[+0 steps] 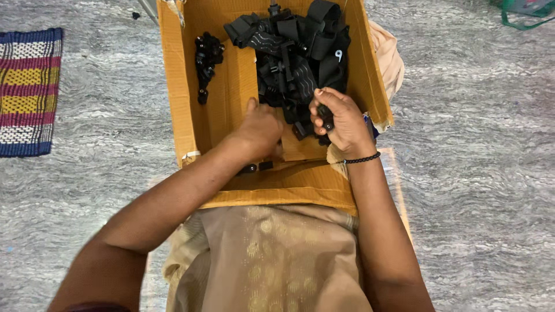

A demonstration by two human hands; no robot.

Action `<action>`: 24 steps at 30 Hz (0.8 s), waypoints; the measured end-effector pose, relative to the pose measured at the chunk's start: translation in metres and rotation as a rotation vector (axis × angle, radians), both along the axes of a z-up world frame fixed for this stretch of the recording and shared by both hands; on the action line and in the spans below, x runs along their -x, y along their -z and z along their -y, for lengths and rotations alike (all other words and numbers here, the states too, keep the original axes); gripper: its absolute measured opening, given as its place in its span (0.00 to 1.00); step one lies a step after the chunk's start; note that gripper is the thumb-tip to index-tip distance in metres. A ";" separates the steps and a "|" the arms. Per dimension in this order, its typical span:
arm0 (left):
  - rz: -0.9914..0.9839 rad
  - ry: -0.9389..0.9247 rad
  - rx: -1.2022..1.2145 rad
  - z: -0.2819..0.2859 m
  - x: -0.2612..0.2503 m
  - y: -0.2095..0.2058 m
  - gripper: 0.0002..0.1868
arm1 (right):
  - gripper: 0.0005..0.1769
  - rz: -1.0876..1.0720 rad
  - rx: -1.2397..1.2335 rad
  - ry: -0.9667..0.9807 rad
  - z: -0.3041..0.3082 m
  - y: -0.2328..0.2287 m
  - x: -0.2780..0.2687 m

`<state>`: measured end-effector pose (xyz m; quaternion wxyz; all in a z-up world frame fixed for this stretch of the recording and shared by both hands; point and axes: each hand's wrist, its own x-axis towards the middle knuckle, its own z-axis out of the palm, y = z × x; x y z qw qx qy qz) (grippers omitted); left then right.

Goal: The person sits on the floor with a cardboard box on their lap and repeatedly picks up small black plastic components. They connect and disconnect parts by hand, turning them over and manipulating them within the box.

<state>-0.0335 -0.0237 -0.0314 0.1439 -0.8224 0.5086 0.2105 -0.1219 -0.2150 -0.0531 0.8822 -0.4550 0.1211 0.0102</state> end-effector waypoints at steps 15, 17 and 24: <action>-0.209 -0.251 0.899 -0.007 0.000 -0.048 0.22 | 0.26 -0.217 0.160 -0.089 -0.005 -0.002 -0.002; -0.229 -0.267 0.944 -0.007 0.000 -0.053 0.22 | 0.26 -0.211 0.082 -0.103 -0.006 -0.007 -0.005; -0.383 -0.101 0.106 -0.015 0.008 0.005 0.10 | 0.16 -0.042 -0.072 -0.076 0.002 -0.004 0.003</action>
